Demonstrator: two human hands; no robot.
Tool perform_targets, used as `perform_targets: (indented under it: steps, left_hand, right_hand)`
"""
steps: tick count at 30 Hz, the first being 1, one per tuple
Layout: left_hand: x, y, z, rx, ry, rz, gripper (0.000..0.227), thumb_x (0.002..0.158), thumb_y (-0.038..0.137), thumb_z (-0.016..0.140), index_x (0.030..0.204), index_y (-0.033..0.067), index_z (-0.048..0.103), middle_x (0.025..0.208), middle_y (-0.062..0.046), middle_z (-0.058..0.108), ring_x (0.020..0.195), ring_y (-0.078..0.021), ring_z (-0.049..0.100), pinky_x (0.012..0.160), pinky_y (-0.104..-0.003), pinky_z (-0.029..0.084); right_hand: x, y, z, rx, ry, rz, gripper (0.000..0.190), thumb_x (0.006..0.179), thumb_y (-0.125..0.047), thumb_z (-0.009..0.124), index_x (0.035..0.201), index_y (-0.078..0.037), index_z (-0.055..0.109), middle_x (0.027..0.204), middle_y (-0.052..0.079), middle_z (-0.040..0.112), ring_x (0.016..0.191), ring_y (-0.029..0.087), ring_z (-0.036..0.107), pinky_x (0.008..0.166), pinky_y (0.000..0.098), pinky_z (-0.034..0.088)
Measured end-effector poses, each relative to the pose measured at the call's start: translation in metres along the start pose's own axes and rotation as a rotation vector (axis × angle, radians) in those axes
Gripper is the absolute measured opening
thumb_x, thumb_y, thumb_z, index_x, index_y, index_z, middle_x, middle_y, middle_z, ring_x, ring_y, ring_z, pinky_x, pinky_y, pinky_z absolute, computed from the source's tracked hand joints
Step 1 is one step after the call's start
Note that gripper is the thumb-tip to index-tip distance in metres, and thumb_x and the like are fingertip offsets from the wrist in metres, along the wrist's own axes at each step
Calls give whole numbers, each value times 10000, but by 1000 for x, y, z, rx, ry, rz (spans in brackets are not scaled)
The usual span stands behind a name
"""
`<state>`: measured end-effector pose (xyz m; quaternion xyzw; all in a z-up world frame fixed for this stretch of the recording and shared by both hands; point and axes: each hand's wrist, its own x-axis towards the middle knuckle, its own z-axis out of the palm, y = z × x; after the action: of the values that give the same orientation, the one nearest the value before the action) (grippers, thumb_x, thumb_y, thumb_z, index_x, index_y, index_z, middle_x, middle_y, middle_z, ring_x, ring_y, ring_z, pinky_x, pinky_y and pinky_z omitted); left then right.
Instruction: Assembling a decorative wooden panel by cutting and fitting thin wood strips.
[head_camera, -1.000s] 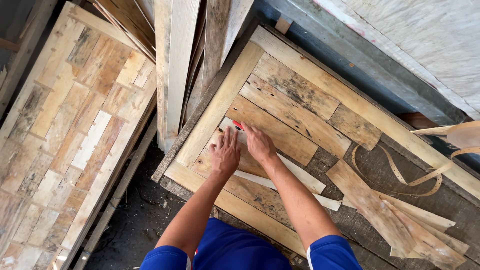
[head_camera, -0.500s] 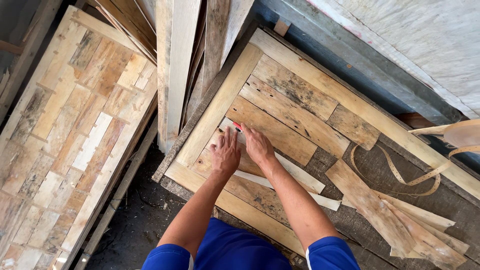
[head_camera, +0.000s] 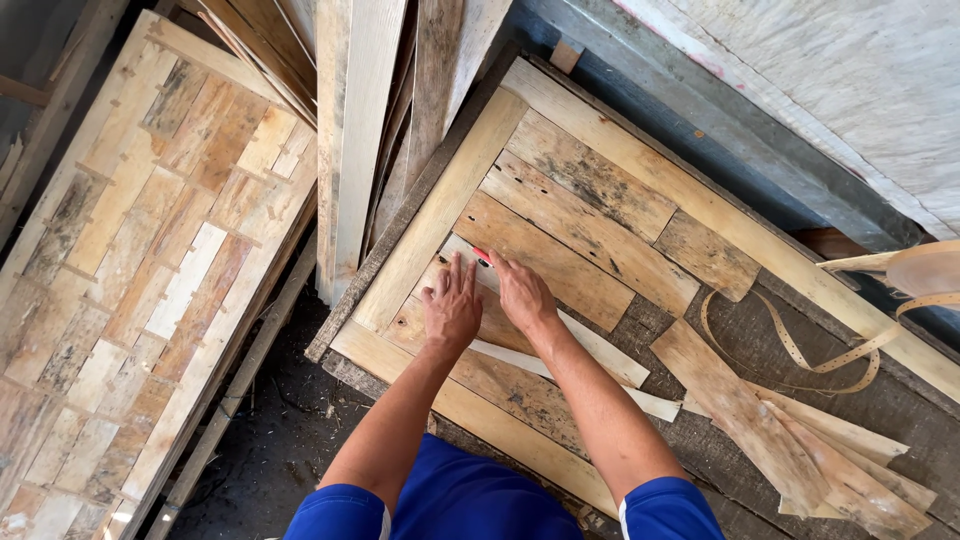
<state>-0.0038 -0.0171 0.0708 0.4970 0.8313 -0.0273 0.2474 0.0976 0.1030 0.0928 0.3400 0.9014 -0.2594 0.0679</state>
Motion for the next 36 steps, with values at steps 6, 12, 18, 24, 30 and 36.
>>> perform_targets:
  steps: [6, 12, 18, 24, 30, 36]
  left_hand:
    - [-1, 1, -4, 13, -8, -3, 708, 1025, 428, 474, 1635, 169, 224, 1715, -99, 140, 1455, -294, 326, 1045, -530, 385]
    - [0, 0, 5, 25, 24, -7, 693, 1034, 435, 461, 1632, 168, 234, 1715, -96, 148, 1451, -294, 333, 1038, -526, 391]
    - [0, 0, 5, 31, 55, -4, 688, 1017, 416, 482, 1618, 163, 261, 1699, -102, 175, 1444, -297, 339, 1028, -545, 394]
    - [-1, -1, 8, 20, 83, 4, 692, 1009, 411, 498, 1615, 155, 284, 1696, -108, 191, 1435, -299, 350, 1024, -546, 398]
    - [0, -1, 7, 10, 69, 1, 699, 1006, 420, 495, 1613, 156, 271, 1692, -109, 188, 1426, -310, 348, 1013, -541, 403]
    - [2, -1, 11, 15, 49, -2, 701, 1015, 426, 476, 1624, 162, 249, 1705, -102, 177, 1428, -304, 346, 1025, -531, 407]
  right_hand:
    - [-7, 0, -5, 10, -6, 22, 482, 990, -11, 516, 1471, -41, 518, 1214, 231, 686, 995, 387, 715, 846, 445, 599]
    - [-14, -1, -15, 39, 0, 21, 470, 988, -22, 524, 1458, -42, 525, 1233, 230, 679, 1012, 392, 708, 855, 456, 592]
    - [-19, 3, -16, 50, -6, 32, 486, 973, -11, 526, 1457, -44, 530, 1244, 229, 677, 1025, 401, 700, 863, 466, 583]
    - [-22, 8, -14, 60, 4, 27, 474, 984, -22, 529, 1457, -45, 532, 1234, 222, 686, 1015, 395, 706, 851, 460, 591]
    - [-25, 10, -15, 70, -15, 53, 449, 997, -41, 535, 1446, -52, 542, 1208, 209, 694, 994, 383, 712, 837, 458, 594]
    - [-28, 16, -15, 74, -8, 46, 469, 977, -45, 557, 1445, -74, 550, 1182, 200, 696, 988, 391, 697, 833, 479, 579]
